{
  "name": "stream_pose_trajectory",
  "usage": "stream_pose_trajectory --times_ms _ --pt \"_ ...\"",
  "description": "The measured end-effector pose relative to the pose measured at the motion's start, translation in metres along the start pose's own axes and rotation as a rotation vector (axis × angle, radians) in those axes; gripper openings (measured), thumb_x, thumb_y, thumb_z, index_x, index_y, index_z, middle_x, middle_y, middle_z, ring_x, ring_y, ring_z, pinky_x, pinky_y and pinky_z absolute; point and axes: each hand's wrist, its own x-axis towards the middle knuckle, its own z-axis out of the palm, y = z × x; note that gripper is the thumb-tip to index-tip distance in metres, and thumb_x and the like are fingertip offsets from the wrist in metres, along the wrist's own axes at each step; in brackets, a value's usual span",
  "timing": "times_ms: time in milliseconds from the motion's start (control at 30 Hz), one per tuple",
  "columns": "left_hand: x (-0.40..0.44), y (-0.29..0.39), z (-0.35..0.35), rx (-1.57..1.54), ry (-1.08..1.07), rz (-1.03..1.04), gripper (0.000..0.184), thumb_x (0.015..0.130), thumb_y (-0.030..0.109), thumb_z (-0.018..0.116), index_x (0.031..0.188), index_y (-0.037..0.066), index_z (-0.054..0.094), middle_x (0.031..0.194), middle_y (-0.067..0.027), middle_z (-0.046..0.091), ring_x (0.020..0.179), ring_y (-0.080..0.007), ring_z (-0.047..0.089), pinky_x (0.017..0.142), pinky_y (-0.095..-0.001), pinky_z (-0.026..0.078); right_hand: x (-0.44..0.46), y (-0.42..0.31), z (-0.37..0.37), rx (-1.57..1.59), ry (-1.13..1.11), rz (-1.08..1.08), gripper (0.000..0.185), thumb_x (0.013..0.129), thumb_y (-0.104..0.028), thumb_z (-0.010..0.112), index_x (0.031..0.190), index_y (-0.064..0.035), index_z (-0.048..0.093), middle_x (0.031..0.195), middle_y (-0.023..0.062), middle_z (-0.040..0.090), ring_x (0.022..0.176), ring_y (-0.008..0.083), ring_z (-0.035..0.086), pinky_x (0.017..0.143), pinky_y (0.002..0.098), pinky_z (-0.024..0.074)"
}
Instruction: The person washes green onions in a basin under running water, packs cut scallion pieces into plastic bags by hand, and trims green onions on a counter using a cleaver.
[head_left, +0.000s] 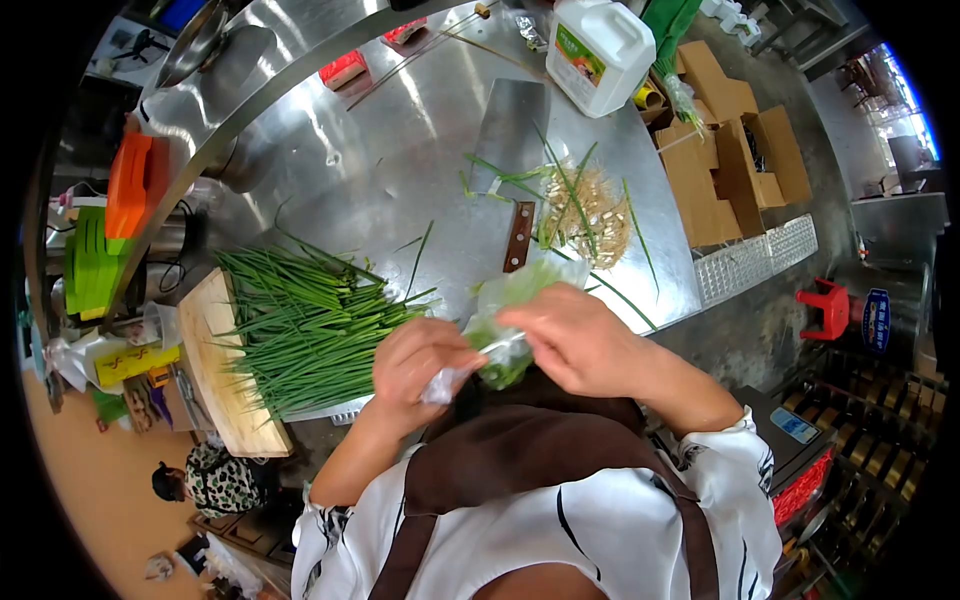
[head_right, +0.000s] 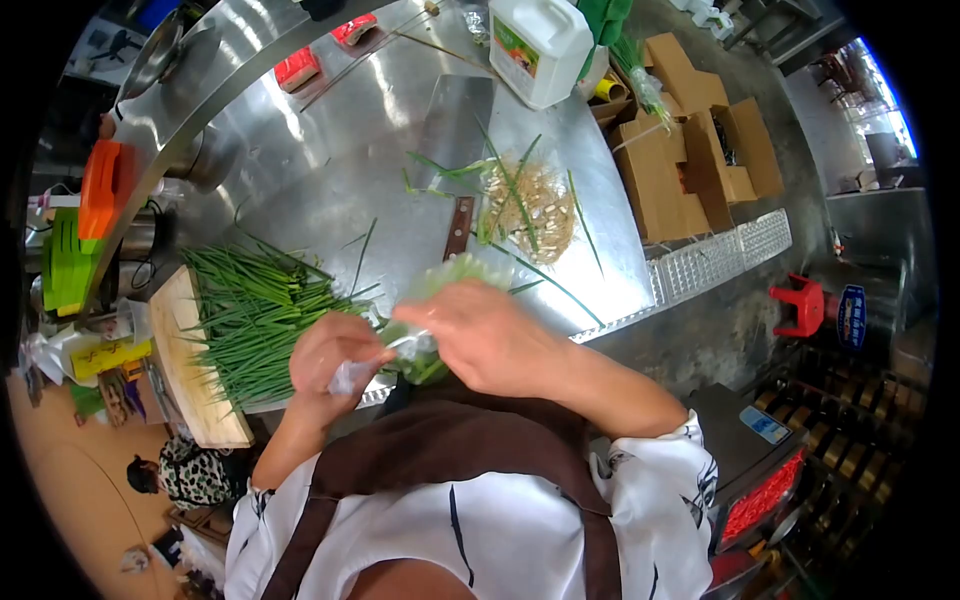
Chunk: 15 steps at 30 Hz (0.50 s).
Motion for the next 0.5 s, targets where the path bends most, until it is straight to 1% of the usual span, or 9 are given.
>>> stream_pose_trajectory --times_ms 33,100,167,200,233,333,400,433,500 --pt "0.009 0.001 0.009 -0.072 0.044 -0.015 0.018 0.064 0.008 0.072 0.079 0.004 0.063 0.073 -0.0082 0.059 0.066 -0.0239 0.059 0.056 -0.0314 0.047 -0.003 -0.003 -0.011 0.009 -0.005 0.0 0.048 0.072 0.003 0.053 0.119 -0.0049 0.043 0.081 0.0099 0.056 0.072 0.0245 0.056 0.063 0.0325 0.0449" --pt "0.032 0.0 0.021 -0.175 0.054 -0.06 0.024 0.068 0.008 0.071 0.089 0.003 0.061 0.084 -0.0103 0.059 0.077 -0.0254 0.058 0.067 -0.0334 0.047 -0.007 -0.013 -0.036 0.316 0.159 0.387 0.043 0.076 0.002 0.053 0.118 -0.0033 0.043 0.081 0.0058 0.055 0.076 0.0143 0.056 0.068 0.0275 0.0445" --pt "0.054 -0.005 0.033 -0.375 0.028 -0.234 0.031 0.075 0.006 0.063 0.106 0.004 0.055 0.103 -0.0151 0.054 0.094 -0.0265 0.054 0.081 -0.0355 0.044 -0.001 0.0 -0.055 0.51 0.58 0.394 0.039 0.08 0.0 0.053 0.117 -0.0004 0.041 0.081 0.0034 0.054 0.078 0.0077 0.052 0.07 0.023 0.0431" --pt "0.061 -0.009 0.041 -0.541 0.039 -0.379 0.036 0.08 0.005 0.058 0.115 0.006 0.051 0.113 -0.0177 0.051 0.103 -0.0266 0.05 0.088 -0.0365 0.04 0.002 0.01 -0.07 0.461 0.691 0.38 0.039 0.08 0.0 0.053 0.117 0.0013 0.04 0.082 0.0041 0.054 0.077 0.0081 0.052 0.071 0.022 0.0429" --pt "0.068 -0.022 0.05 -0.543 0.039 -0.385 0.036 0.08 0.005 0.058 0.115 0.006 0.051 0.113 -0.0177 0.051 0.103 -0.0266 0.05 0.088 -0.0365 0.04 0.004 0.022 -0.085 0.413 0.803 0.364 0.039 0.08 0.0 0.053 0.116 0.0029 0.039 0.083 0.0048 0.055 0.077 0.0084 0.052 0.071 0.0211 0.0428" --pt "0.074 -0.067 0.087 -0.345 -0.061 -0.372 0.037 0.08 0.002 0.052 0.117 0.006 0.051 0.123 -0.0152 0.045 0.112 -0.0276 0.045 0.093 -0.0383 0.037 0.009 0.067 -0.12 0.446 0.935 0.365 0.039 0.08 0.001 0.054 0.116 0.0045 0.039 0.083 0.0044 0.057 0.076 0.0085 0.053 0.071 0.0202 0.0429" --pt "0.08 -0.083 0.117 0.116 -0.204 -0.177 0.041 0.077 -0.001 0.05 0.117 0.005 0.051 0.124 -0.0121 0.046 0.115 -0.0284 0.043 0.096 -0.0411 0.034 0.007 0.111 -0.129 0.181 0.9 0.375 0.039 0.081 -0.001 0.055 0.116 0.005 0.039 0.083 0.0044 0.058 0.076 0.009 0.054 0.07 0.0209 0.0436" --pt "0.083 -0.093 0.133 0.116 -0.208 -0.186 0.041 0.077 -0.001 0.05 0.117 0.005 0.051 0.124 -0.0121 0.046 0.115 -0.0284 0.043 0.096 -0.0411 0.034 0.008 0.132 -0.128 0.187 0.896 0.382 0.039 0.081 -0.001 0.055 0.116 0.005 0.039 0.083 0.0044 0.058 0.076 0.009 0.054 0.07 0.0209 0.0436" --pt "0.087 -0.111 0.163 0.362 -0.298 -0.024 0.043 0.073 -0.001 0.05 0.115 0.006 0.053 0.123 -0.0115 0.047 0.115 -0.0302 0.042 0.097 -0.0413 0.033 0.007 0.172 -0.119 0.326 0.973 0.435 0.041 0.081 -0.002 0.055 0.117 0.0055 0.039 0.082 0.0056 0.058 0.075 0.0099 0.055 0.068 0.0221 0.044"
